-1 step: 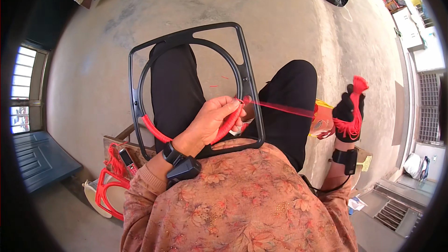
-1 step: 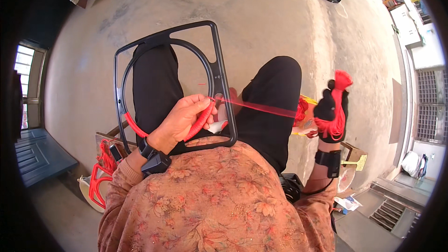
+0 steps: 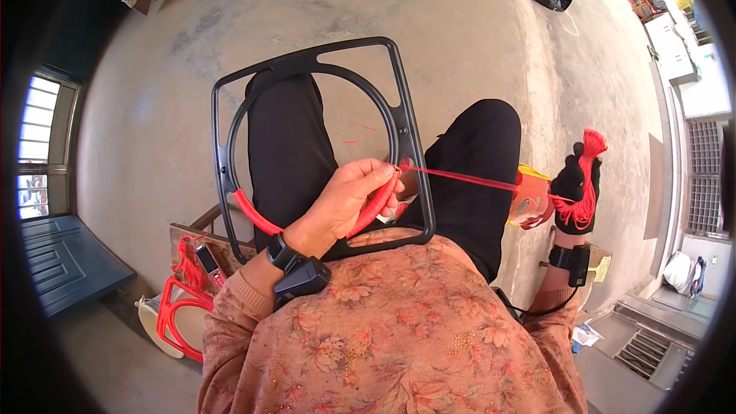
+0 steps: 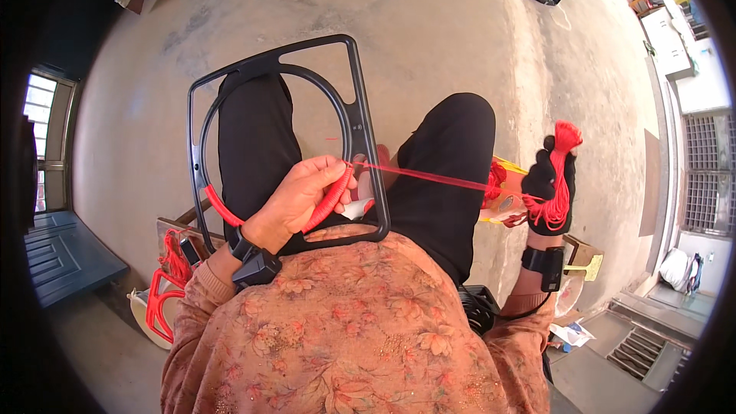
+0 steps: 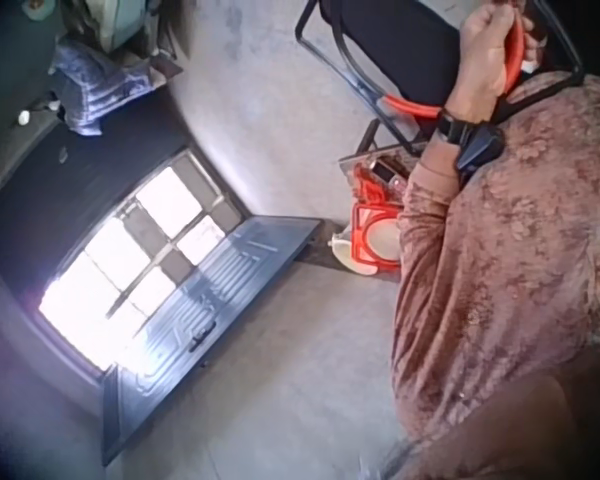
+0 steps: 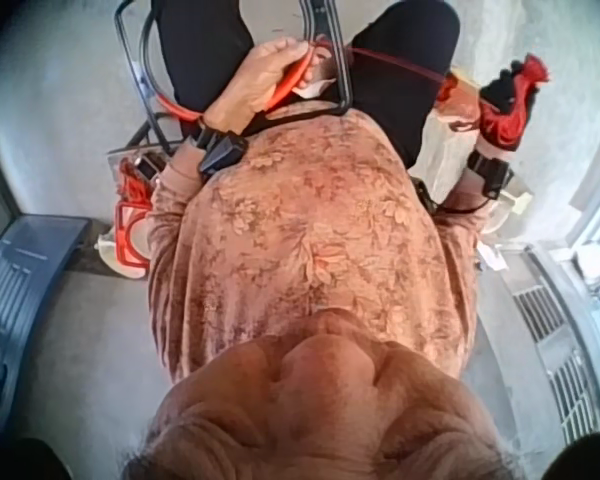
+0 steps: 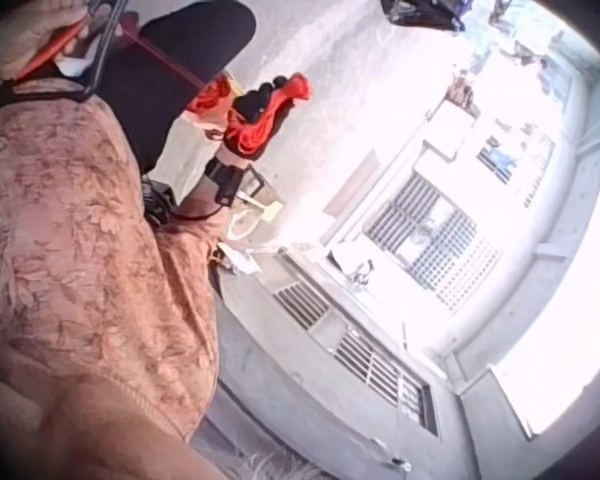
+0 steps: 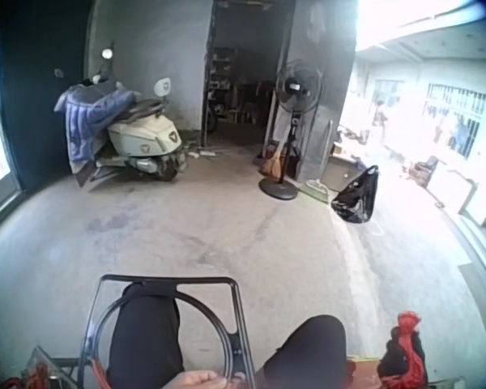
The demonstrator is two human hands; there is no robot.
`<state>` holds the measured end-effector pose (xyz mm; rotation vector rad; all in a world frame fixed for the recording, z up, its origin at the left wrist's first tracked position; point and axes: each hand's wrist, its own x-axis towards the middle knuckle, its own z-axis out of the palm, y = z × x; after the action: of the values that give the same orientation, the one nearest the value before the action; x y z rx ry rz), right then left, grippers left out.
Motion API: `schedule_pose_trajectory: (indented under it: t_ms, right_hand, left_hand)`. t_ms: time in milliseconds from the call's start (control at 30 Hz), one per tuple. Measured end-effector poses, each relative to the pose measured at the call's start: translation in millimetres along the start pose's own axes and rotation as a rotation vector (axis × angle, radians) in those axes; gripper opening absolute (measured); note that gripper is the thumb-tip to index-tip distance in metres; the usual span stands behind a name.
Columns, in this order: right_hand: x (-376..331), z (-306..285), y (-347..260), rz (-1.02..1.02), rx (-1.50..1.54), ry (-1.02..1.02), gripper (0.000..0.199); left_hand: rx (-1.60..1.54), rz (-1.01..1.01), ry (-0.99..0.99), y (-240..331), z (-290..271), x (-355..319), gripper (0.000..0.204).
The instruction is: Wrapping red plastic strapping around a black metal frame to create a woven seat surface.
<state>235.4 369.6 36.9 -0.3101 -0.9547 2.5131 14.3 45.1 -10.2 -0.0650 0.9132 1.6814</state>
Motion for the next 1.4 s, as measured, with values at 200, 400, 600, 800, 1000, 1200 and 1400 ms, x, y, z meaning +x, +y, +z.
schedule_pose_trajectory:
  t_ms: [200,400,600,800,1000,1200,1400]
  right_hand:
    - [3.9,-11.3,7.7,-0.206,-0.474,0.38,0.041]
    - [88.9,9.1,30.1,-0.021,-0.35,0.214,0.045]
    - [116.2,166.5,127.1,-0.699,-1.97,-0.699,0.044]
    - [125.3,182.2,172.1,-0.723,-2.067,-1.351,0.034]
    - [108.1,173.9,127.1,-0.393,-1.799,-1.052,0.036]
    - [57.5,153.3,124.8,-0.411,-1.859,-0.946,0.037]
    - [40.4,135.6,124.4,-0.113,-1.378,-0.621,0.045]
  left_hand:
    - [-0.106,0.041,-0.017,-1.3,1.0,0.7,0.015]
    - [0.055,0.097,0.066,-2.2,1.1,2.0,0.009]
    - [0.385,0.417,0.227,-23.0,-8.9,10.8,0.015]
    - [0.633,0.567,0.231,-21.7,-8.1,14.7,0.012]
    - [0.362,0.275,0.107,-9.0,-2.1,2.9,0.013]
    - [0.086,0.093,-0.019,2.6,9.2,-2.8,0.018]
    - [0.055,0.051,-0.033,4.3,9.1,-3.8,0.022]
